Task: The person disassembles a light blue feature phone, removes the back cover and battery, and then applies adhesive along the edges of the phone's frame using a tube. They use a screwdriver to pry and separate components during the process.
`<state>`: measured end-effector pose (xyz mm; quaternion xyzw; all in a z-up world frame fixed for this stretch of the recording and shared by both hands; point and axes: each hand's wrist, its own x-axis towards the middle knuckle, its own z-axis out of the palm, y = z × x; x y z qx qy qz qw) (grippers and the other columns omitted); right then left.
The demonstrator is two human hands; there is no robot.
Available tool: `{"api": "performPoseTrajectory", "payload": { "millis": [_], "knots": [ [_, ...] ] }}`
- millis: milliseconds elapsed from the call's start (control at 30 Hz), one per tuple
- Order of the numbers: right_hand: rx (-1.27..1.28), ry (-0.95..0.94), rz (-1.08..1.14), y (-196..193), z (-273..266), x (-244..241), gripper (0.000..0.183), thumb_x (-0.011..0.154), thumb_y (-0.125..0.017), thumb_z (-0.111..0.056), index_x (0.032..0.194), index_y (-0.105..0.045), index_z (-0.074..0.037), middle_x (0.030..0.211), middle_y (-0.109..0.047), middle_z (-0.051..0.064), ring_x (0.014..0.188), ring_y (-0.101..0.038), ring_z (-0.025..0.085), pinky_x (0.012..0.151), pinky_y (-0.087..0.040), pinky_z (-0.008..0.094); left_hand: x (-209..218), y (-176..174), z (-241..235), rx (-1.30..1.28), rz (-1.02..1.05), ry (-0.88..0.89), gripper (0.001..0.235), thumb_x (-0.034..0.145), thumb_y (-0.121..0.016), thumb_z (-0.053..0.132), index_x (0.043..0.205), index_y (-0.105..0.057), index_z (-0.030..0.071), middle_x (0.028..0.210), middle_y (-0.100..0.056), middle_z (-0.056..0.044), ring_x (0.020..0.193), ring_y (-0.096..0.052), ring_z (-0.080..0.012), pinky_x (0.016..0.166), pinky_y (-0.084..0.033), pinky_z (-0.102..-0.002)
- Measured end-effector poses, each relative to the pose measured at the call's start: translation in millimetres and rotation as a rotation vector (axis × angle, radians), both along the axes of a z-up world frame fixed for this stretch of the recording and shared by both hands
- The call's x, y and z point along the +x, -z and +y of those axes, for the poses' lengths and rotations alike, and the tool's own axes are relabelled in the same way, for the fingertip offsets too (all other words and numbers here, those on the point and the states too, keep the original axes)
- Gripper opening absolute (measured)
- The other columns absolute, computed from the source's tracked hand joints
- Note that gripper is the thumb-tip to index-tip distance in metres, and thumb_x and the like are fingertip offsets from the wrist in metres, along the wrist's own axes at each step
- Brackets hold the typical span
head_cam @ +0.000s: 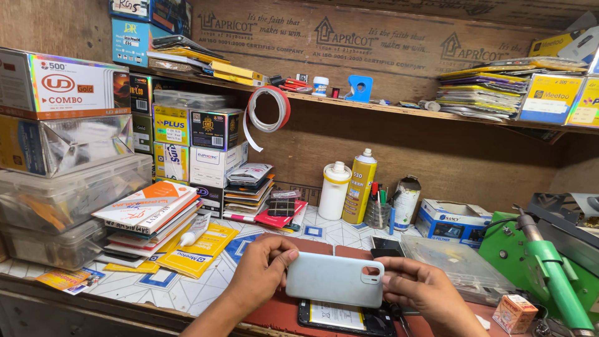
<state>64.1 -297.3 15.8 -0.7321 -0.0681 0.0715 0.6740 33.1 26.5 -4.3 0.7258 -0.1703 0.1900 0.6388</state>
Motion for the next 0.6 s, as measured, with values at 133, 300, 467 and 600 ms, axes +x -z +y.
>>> {"api": "performPoseTrajectory", "payload": {
  "millis": [133, 300, 467, 600],
  "knots": [
    [-0.031, -0.033, -0.136, 0.5, 7.1, -4.1, 0.038, 0.083, -0.079, -0.005, 0.121, -0.072, -0.003, 0.102, -0.082, 0.008, 0.088, -0.072, 0.013, 0.078, -0.058, 0.030, -0.2, 0.2, -0.2, 0.011, -0.011, -0.007, 0.015, 0.095, -0.068, 0.014, 0.092, -0.070, 0.000, 0.060, -0.062, -0.001, 0.047, -0.054, -0.0068, 0.045, -0.045, -0.025],
    [-0.159, 0.055, -0.236, 3.9, 10.2, -1.8, 0.027, 0.082, -0.082, 0.003, 0.108, -0.074, -0.002, 0.099, -0.082, 0.009, 0.088, -0.075, 0.015, 0.081, -0.062, 0.031, -0.7, -1.7, 0.6, -0.091, 0.018, 0.029, 0.013, 0.092, -0.071, 0.013, 0.089, -0.072, 0.001, 0.063, -0.066, -0.002, 0.048, -0.055, -0.0076, 0.046, -0.045, -0.025],
    [-0.148, 0.021, -0.435, 8.9, 9.5, 0.3, 0.019, 0.076, -0.070, 0.019, 0.088, -0.071, 0.004, 0.104, -0.078, 0.013, 0.091, -0.077, 0.018, 0.082, -0.063, 0.032, -3.8, -2.7, 7.8, -0.201, 0.101, 0.087, 0.012, 0.086, -0.079, 0.008, 0.082, -0.074, -0.002, 0.068, -0.071, -0.005, 0.060, -0.063, -0.0104, 0.059, -0.052, -0.026],
    [-0.171, 0.038, -0.528, 6.0, 16.2, -7.5, 0.020, 0.066, -0.064, 0.024, 0.068, -0.071, 0.005, 0.129, -0.068, 0.005, 0.101, -0.080, 0.018, 0.088, -0.060, 0.034, -3.6, -1.5, 6.5, -0.241, 0.063, 0.137, 0.015, 0.074, -0.081, -0.006, 0.085, -0.074, 0.000, 0.080, -0.075, -0.003, 0.075, -0.068, -0.0092, 0.073, -0.056, -0.024]
  ]
}}
